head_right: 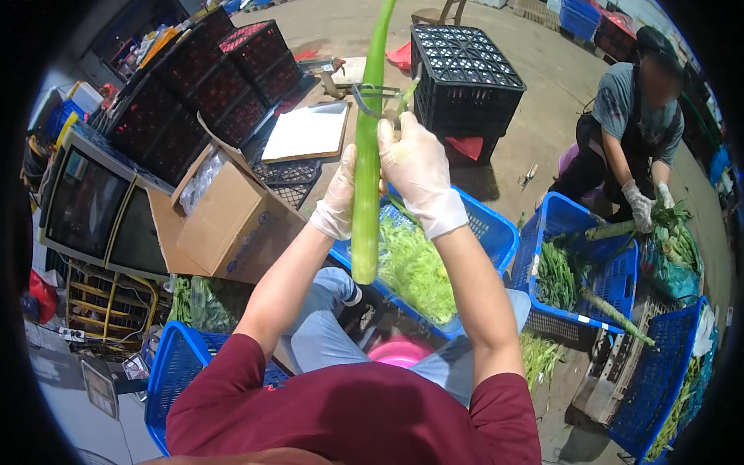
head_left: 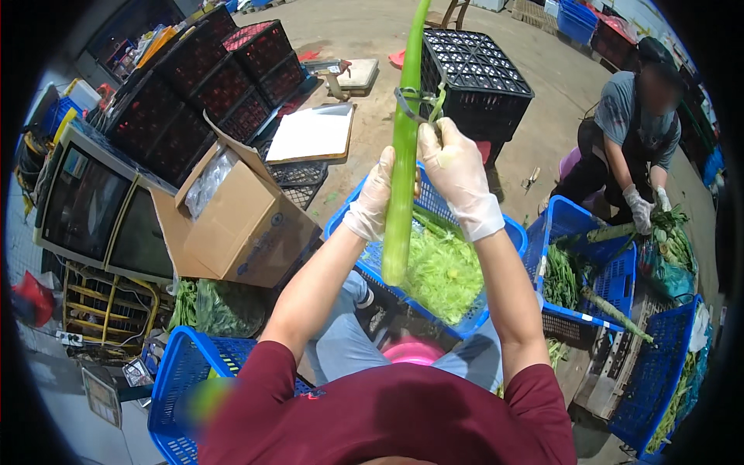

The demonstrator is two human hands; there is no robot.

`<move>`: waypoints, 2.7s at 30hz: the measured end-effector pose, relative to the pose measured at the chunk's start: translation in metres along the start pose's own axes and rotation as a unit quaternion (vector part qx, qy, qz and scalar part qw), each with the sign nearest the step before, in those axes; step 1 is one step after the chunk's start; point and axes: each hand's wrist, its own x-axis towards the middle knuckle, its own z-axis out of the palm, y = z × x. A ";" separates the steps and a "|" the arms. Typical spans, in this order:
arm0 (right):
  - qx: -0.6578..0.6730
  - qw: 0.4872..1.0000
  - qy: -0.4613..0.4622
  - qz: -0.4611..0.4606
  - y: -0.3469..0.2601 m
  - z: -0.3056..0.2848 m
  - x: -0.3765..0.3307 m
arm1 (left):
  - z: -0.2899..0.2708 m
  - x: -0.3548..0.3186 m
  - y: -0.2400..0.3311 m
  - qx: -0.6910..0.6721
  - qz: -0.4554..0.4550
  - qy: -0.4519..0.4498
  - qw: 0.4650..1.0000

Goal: Peeling the outer skin of long green vegetables using a hand peeler.

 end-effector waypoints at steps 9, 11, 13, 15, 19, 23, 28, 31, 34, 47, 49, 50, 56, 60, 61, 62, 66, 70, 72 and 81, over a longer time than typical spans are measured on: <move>0.029 0.999 -0.020 -0.007 -0.002 0.014 -0.063 | -0.002 0.002 0.000 -0.054 0.019 -0.015 0.998; 0.025 0.999 -0.023 -0.002 -0.002 0.017 -0.079 | -0.005 0.003 0.001 -0.079 -0.002 -0.015 0.997; 0.008 0.999 -0.034 0.002 -0.001 0.020 -0.096 | -0.008 0.004 0.001 -0.106 -0.048 0.017 0.993; -0.024 0.999 -0.047 -0.007 0.002 0.024 -0.110 | -0.010 0.007 -0.001 -0.094 -0.026 0.020 0.995; -0.043 0.996 -0.074 0.009 0.013 0.031 -0.144 | -0.015 0.021 -0.003 -0.066 0.047 0.040 0.996; -0.041 0.994 -0.100 0.020 0.030 0.027 -0.194 | -0.025 0.024 -0.001 -0.102 0.072 0.066 0.990; -0.048 0.982 -0.148 0.107 0.046 0.001 -0.224 | -0.034 0.028 0.010 -0.125 0.084 0.089 0.985; -0.021 0.992 -0.101 0.075 0.043 0.000 -0.201 | -0.031 0.028 0.011 -0.135 0.071 0.098 0.983; -0.011 0.995 -0.095 0.041 0.036 0.008 -0.163 | -0.023 0.026 0.011 -0.155 0.052 0.072 0.984; -0.014 0.985 -0.130 0.108 0.064 -0.006 -0.212 | -0.034 0.031 0.044 -0.145 0.146 0.130 0.970; 0.001 0.994 -0.095 0.052 0.061 -0.006 -0.201 | -0.034 0.032 0.042 -0.135 0.151 0.149 0.968; 0.013 0.997 -0.075 0.026 0.059 -0.003 -0.190 | -0.033 0.031 0.040 -0.131 0.148 0.149 0.969; -0.094 0.992 -0.076 -0.020 0.037 0.026 -0.147 | -0.023 0.030 0.026 -0.072 0.130 0.165 0.975; -0.112 0.988 -0.108 -0.008 0.052 0.029 -0.173 | -0.031 0.029 0.030 -0.053 0.149 0.194 0.968; -0.120 0.985 -0.120 0.000 0.058 0.027 -0.184 | -0.034 0.030 0.032 -0.050 0.166 0.194 0.965; -0.138 0.977 -0.159 0.020 0.064 0.023 -0.194 | -0.038 0.030 0.032 -0.051 0.158 0.204 0.965; -0.056 0.986 -0.131 0.084 0.071 0.011 -0.211 | -0.048 0.035 0.028 -0.070 0.159 0.222 0.960; -0.089 0.993 -0.077 0.003 0.058 0.011 -0.179 | -0.044 0.038 0.021 -0.015 0.188 0.240 0.952; -0.112 0.992 -0.044 -0.041 0.050 0.021 -0.162 | -0.039 0.038 0.018 0.006 0.206 0.253 0.945; -0.225 0.947 -0.216 0.080 0.079 0.029 -0.203 | -0.046 0.040 0.026 -0.013 0.195 0.328 0.924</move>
